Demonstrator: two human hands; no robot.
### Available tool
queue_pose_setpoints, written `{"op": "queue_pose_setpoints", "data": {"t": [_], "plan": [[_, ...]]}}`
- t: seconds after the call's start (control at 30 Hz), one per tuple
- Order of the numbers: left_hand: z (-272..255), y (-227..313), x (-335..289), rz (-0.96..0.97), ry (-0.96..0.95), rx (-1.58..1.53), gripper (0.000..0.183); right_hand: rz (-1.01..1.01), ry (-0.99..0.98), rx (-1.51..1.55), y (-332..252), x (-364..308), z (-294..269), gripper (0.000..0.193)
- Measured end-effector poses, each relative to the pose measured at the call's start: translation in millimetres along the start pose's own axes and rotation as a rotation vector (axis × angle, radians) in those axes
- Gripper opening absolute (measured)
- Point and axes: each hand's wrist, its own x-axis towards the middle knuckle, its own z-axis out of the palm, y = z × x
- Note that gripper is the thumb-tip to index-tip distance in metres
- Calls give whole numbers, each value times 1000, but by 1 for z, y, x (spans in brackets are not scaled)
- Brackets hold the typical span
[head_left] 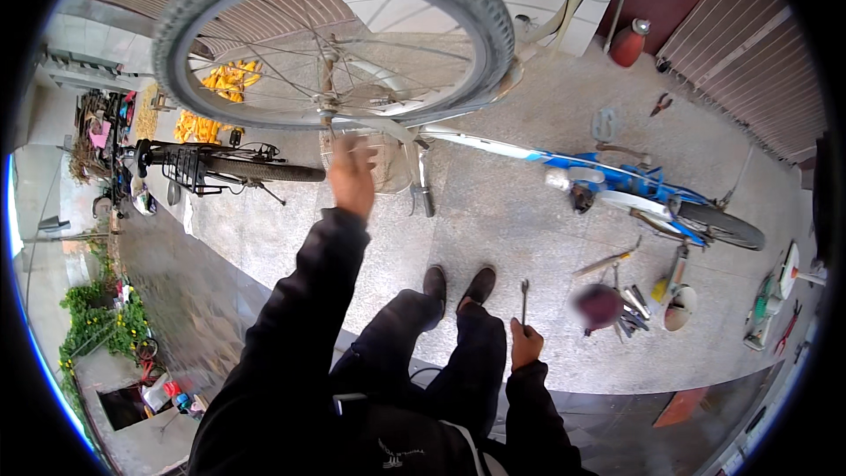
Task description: The person uses a wrench to tighten the axle nut on the front wheel of a bicycle.
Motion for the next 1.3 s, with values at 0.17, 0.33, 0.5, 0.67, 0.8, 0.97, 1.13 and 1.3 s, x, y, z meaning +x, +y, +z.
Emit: {"op": "queue_pose_setpoints", "data": {"t": [0.17,0.33,0.5,0.67,0.8,0.97,1.13,1.3], "plan": [[-35,81,15,-52,-23,-142,41,-13,183,-197,-8,-3,-80,45],[-38,95,47,-94,11,183,32,-62,168,-261,-31,-4,-97,46],[-35,99,49,-128,8,272,29,-30,129,-329,-44,-14,-90,47],[-34,97,47,-249,55,-40,27,-87,77,-370,-92,-19,-86,45],[-37,91,39,-276,58,-55,27,-387,144,-331,-176,-10,-70,44],[-37,99,36,-410,38,-77,26,-164,-58,-95,-242,28,-71,32],[-35,112,34,-495,-9,-115,24,-457,63,-714,-332,63,-60,40],[-36,102,30,-416,-53,-80,24,-196,31,-493,-404,83,-33,40]]}}
